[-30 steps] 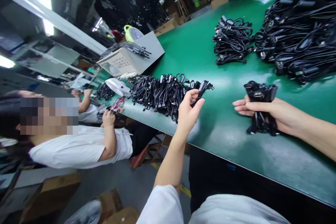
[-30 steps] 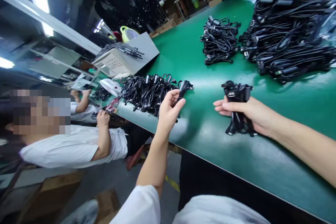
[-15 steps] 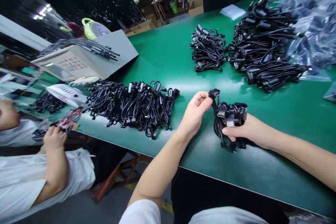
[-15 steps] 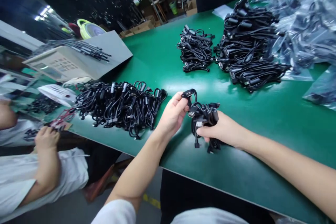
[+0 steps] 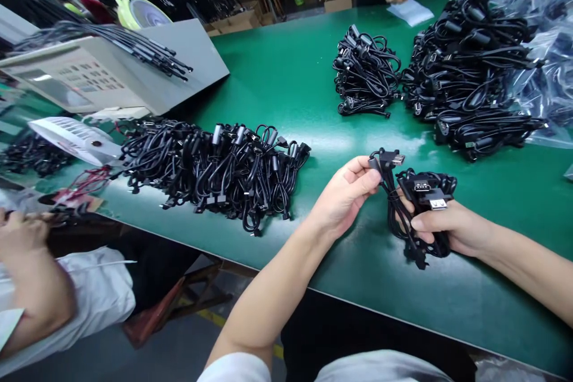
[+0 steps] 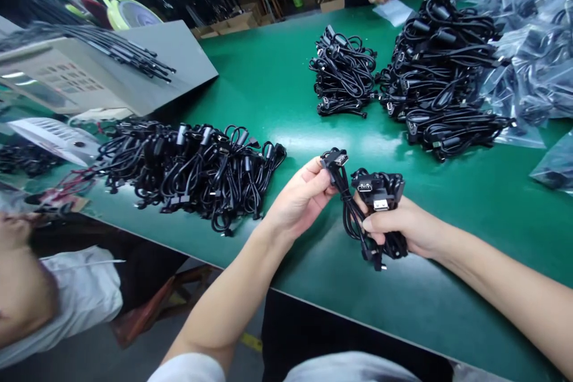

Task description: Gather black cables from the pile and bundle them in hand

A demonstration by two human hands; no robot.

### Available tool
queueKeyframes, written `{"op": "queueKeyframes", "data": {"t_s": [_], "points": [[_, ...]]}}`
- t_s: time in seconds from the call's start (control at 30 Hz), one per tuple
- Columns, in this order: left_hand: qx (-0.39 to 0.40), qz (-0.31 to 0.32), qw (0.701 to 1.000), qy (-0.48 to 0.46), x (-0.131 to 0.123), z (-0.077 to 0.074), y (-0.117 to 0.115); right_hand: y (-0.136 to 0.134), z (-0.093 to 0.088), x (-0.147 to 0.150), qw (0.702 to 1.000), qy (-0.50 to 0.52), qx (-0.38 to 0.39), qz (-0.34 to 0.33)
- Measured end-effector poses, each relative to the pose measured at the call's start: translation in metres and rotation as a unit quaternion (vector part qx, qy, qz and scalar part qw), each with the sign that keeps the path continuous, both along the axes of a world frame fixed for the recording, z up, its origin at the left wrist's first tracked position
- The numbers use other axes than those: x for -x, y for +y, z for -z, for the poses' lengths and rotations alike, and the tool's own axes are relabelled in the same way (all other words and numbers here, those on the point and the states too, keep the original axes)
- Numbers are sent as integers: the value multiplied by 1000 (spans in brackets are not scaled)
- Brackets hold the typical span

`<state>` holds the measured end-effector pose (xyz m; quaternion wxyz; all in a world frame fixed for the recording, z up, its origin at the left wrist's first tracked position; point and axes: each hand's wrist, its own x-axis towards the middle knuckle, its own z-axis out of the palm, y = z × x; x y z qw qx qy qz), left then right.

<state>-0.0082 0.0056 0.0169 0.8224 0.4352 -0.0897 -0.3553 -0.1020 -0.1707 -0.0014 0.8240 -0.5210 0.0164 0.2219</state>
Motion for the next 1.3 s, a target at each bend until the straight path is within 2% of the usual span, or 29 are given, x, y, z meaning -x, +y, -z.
{"op": "queueKeyframes", "data": {"t_s": [0.3, 0.5, 0.67, 0.73, 0.83, 0.93, 1.17, 1.3], "points": [[-6, 31, 999, -41, 2, -5, 1, 2, -1, 1, 1000, 6, 20, 13], [-35, -26, 994, -98, 5, -1, 1, 8, -6, 2, 995, 7, 93, 29], [-35, -1, 997, -72, 3, 1, 0, 10, -9, 5, 991, -2, 134, 29], [-33, 0, 998, -62, 2, 1, 0, 8, -9, 4, 992, -1, 121, 25], [-30, -3, 998, -53, 1, 1, 0, 5, -9, 1, 998, 3, 62, 28], [-28, 1, 998, -56, 1, 2, 0, 4, -5, -2, 996, 20, 26, 78], [-73, 34, 990, -117, 9, 8, -4, 10, -6, -4, 982, 28, 76, 173], [-107, 28, 988, -107, 13, 9, -7, 10, -9, -6, 982, 35, 57, 178]]}}
